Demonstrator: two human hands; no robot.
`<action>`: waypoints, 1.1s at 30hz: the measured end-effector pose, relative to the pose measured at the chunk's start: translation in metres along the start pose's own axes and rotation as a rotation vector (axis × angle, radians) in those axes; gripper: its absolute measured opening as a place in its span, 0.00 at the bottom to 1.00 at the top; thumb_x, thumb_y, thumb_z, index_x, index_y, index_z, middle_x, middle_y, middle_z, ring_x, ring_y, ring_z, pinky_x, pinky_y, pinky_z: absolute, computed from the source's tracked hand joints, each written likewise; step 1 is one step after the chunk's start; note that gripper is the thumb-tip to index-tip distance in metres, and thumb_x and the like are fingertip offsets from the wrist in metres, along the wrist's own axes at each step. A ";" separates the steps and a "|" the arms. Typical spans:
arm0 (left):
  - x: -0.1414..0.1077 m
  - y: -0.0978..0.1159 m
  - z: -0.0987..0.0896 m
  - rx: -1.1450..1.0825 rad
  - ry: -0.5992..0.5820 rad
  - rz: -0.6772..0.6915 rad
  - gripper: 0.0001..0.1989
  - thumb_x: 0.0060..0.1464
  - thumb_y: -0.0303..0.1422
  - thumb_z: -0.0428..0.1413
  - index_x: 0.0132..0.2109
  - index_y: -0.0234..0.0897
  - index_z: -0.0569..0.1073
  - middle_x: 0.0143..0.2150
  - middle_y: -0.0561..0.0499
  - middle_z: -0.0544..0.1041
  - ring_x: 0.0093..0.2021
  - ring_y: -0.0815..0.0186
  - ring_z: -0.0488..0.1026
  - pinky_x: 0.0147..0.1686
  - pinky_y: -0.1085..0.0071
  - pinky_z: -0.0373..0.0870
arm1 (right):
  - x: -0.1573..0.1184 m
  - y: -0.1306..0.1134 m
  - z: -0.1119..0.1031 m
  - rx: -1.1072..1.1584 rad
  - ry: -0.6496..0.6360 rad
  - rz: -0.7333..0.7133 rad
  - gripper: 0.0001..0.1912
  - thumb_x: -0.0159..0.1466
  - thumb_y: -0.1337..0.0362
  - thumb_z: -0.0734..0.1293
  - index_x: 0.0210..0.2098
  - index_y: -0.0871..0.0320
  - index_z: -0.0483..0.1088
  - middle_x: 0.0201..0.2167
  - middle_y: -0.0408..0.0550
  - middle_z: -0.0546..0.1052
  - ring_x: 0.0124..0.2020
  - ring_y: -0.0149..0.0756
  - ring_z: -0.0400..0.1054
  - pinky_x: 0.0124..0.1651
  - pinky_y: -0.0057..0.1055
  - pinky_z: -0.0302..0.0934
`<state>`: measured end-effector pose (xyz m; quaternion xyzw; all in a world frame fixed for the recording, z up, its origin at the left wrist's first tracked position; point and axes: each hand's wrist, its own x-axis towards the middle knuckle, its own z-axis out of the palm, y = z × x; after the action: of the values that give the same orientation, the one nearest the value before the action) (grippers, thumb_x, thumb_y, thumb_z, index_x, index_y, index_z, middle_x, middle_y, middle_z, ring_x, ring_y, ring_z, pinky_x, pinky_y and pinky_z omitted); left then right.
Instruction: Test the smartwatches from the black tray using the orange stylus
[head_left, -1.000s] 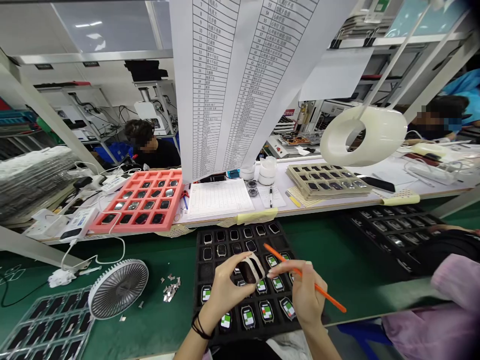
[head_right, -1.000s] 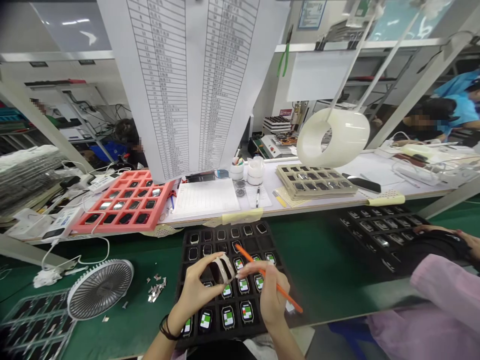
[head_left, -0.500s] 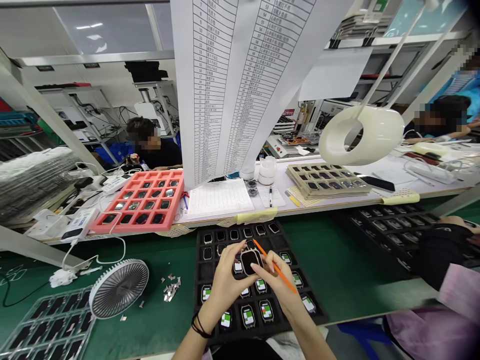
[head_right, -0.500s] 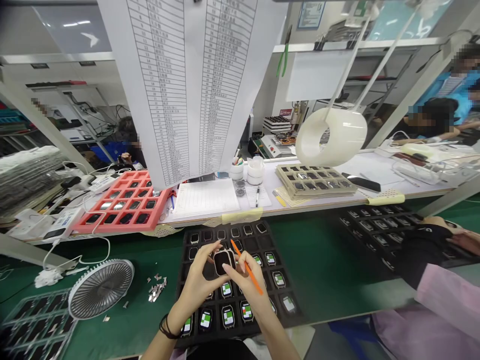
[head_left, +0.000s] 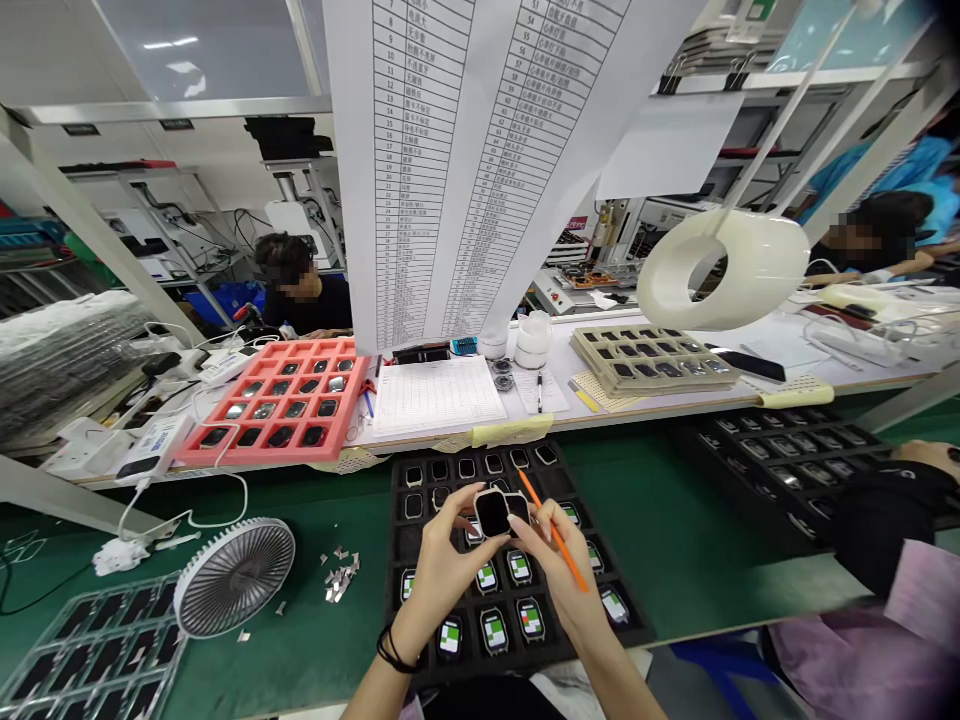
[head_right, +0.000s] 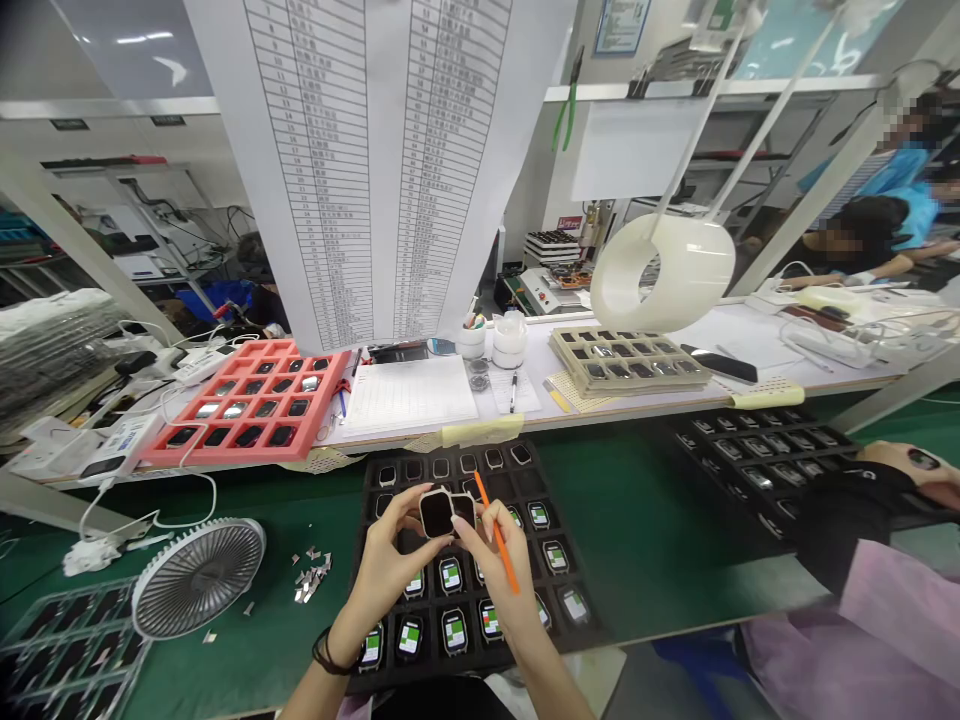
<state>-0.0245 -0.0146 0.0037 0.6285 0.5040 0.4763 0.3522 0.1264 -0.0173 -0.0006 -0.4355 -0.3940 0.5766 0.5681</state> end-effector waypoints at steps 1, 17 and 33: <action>0.001 -0.001 0.000 -0.044 0.010 -0.034 0.24 0.51 0.34 0.61 0.55 0.40 0.65 0.43 0.47 0.78 0.34 0.65 0.75 0.33 0.68 0.74 | 0.000 -0.001 0.000 0.001 0.012 -0.010 0.23 0.56 0.56 0.72 0.22 0.54 0.52 0.25 0.38 0.61 0.31 0.34 0.64 0.38 0.34 0.67; 0.006 -0.011 -0.001 -0.405 -0.031 -0.252 0.27 0.56 0.47 0.55 0.57 0.37 0.60 0.41 0.46 0.76 0.31 0.65 0.76 0.29 0.69 0.74 | 0.001 -0.004 -0.005 -0.067 0.062 -0.057 0.23 0.57 0.57 0.72 0.21 0.54 0.53 0.24 0.38 0.56 0.29 0.32 0.61 0.40 0.38 0.71; 0.014 -0.006 0.003 -0.151 -0.001 -0.078 0.12 0.56 0.38 0.56 0.43 0.36 0.76 0.45 0.43 0.79 0.42 0.59 0.76 0.37 0.68 0.74 | 0.024 0.004 -0.043 -0.170 0.243 -0.214 0.24 0.54 0.58 0.73 0.18 0.54 0.52 0.26 0.45 0.71 0.39 0.44 0.70 0.41 0.36 0.62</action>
<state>-0.0228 0.0009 0.0010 0.5803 0.4905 0.4988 0.4170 0.1666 0.0043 -0.0192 -0.5037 -0.4139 0.4207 0.6308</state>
